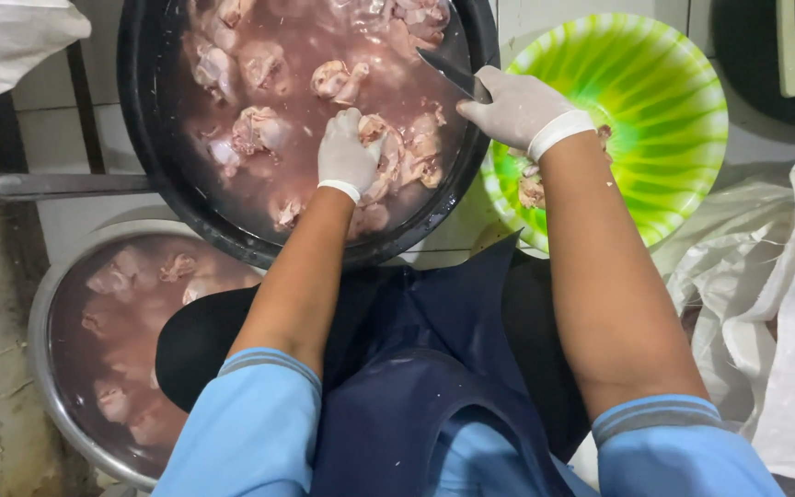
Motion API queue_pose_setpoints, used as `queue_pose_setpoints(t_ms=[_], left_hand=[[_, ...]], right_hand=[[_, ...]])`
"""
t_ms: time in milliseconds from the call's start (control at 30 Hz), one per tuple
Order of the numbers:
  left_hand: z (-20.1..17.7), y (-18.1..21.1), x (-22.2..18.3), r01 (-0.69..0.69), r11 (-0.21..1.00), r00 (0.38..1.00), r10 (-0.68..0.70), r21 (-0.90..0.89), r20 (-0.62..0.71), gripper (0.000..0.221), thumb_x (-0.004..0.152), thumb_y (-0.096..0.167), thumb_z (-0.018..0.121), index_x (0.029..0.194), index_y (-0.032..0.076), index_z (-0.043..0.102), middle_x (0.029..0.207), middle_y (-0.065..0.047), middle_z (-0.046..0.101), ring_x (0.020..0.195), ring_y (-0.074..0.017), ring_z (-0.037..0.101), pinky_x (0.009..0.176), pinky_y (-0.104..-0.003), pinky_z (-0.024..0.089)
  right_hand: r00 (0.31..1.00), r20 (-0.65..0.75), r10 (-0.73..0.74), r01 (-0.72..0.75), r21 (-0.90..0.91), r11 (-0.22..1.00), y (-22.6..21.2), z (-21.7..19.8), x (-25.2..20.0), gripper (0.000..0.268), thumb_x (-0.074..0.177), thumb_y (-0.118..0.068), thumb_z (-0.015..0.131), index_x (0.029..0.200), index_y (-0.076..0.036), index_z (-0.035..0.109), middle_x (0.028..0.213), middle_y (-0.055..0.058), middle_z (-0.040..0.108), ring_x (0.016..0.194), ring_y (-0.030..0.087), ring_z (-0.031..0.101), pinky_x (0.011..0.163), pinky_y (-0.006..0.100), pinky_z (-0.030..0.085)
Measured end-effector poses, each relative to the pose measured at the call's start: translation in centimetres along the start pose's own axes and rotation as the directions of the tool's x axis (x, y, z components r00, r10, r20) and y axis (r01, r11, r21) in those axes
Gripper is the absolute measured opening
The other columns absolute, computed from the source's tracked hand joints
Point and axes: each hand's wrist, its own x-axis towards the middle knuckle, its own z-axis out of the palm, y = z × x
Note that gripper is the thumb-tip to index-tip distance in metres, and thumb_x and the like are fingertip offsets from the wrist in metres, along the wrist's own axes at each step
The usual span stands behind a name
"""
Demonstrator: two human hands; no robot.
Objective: Cutting and cleaning raw chicken pieces in a basin of water using a knife
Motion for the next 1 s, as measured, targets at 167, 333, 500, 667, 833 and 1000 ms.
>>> queue_pose_setpoints(t_ms=[167, 333, 500, 667, 833, 1000], left_hand=[[-0.9, -0.2, -0.1, 0.030, 0.995, 0.999, -0.027, -0.096, 0.034, 0.027, 0.090, 0.025, 0.070, 0.091, 0.010, 0.048, 0.102, -0.017, 0.058, 0.101, -0.0394, 0.054, 0.087, -0.049, 0.044], [-3.0, 1.5, 1.6, 0.218, 0.959, 0.975, -0.205, -0.182, 0.089, 0.025, 0.092, 0.023, 0.071, 0.101, 0.007, 0.055, 0.103, -0.020, 0.063, 0.104, -0.0406, 0.059, 0.085, -0.051, 0.048], [-0.6, -0.7, 6.5, 0.563, 0.627, 0.808, -0.555, -0.538, 0.198, 0.081, 0.077, 0.044, 0.080, 0.140, 0.001, 0.052, 0.145, -0.010, 0.063, 0.135, -0.0228, 0.060, 0.115, -0.029, 0.039], [-3.1, 4.9, 7.1, 0.513, 0.793, 0.854, -0.431, -0.329, 0.293, 0.067, 0.081, 0.045, 0.076, 0.129, 0.006, 0.051, 0.123, -0.013, 0.065, 0.111, -0.0280, 0.065, 0.097, -0.039, 0.050], [6.3, -4.2, 11.9, -0.764, 0.645, 0.644, 0.764, 0.030, -0.037, 0.051, 0.069, -0.005, 0.075, 0.117, 0.012, 0.070, 0.117, -0.013, 0.064, 0.102, -0.0317, 0.063, 0.082, -0.039, 0.052], [0.0, -12.2, 9.1, -0.523, 0.836, 0.830, 0.456, 0.166, 0.319, 0.091, 0.092, -0.006, 0.047, 0.163, 0.045, 0.021, 0.150, -0.024, 0.055, 0.126, -0.0472, 0.060, 0.099, -0.048, 0.052]], right_hand=[[1.000, 0.016, 0.016, -0.016, -0.002, 1.000, 0.1, 0.0, -0.1, 0.040, 0.105, -0.047, 0.048, 0.114, -0.008, 0.050, 0.110, 0.022, 0.066, 0.087, 0.042, 0.063, 0.077, 0.051, 0.048], [0.999, 0.021, 0.033, -0.033, -0.026, 0.999, 0.6, 0.0, 0.1, 0.045, 0.104, -0.049, 0.048, 0.117, -0.007, 0.052, 0.115, 0.022, 0.066, 0.101, 0.043, 0.062, 0.085, 0.051, 0.046], [1.000, -0.006, 0.022, -0.021, 0.012, 1.000, 0.6, -0.8, -1.2, 0.046, 0.101, -0.050, 0.049, 0.122, -0.008, 0.052, 0.118, 0.023, 0.066, 0.106, 0.044, 0.062, 0.087, 0.052, 0.046], [1.000, -0.016, -0.001, 0.001, -0.005, 1.000, 1.0, -0.4, 0.2, 0.043, 0.101, -0.048, 0.051, 0.114, -0.008, 0.052, 0.113, 0.024, 0.067, 0.104, 0.045, 0.062, 0.088, 0.051, 0.045], [0.995, -0.008, -0.095, 0.094, -0.065, 0.993, 1.8, 0.7, 1.9, 0.044, 0.101, -0.050, 0.054, 0.110, -0.007, 0.055, 0.113, 0.027, 0.068, 0.106, 0.049, 0.063, 0.089, 0.052, 0.045], [0.999, 0.014, -0.043, 0.044, -0.052, 0.998, 0.8, -0.2, 0.5, 0.055, 0.100, -0.046, 0.051, 0.137, -0.006, 0.052, 0.131, 0.029, 0.062, 0.119, 0.049, 0.057, 0.098, 0.053, 0.042]])
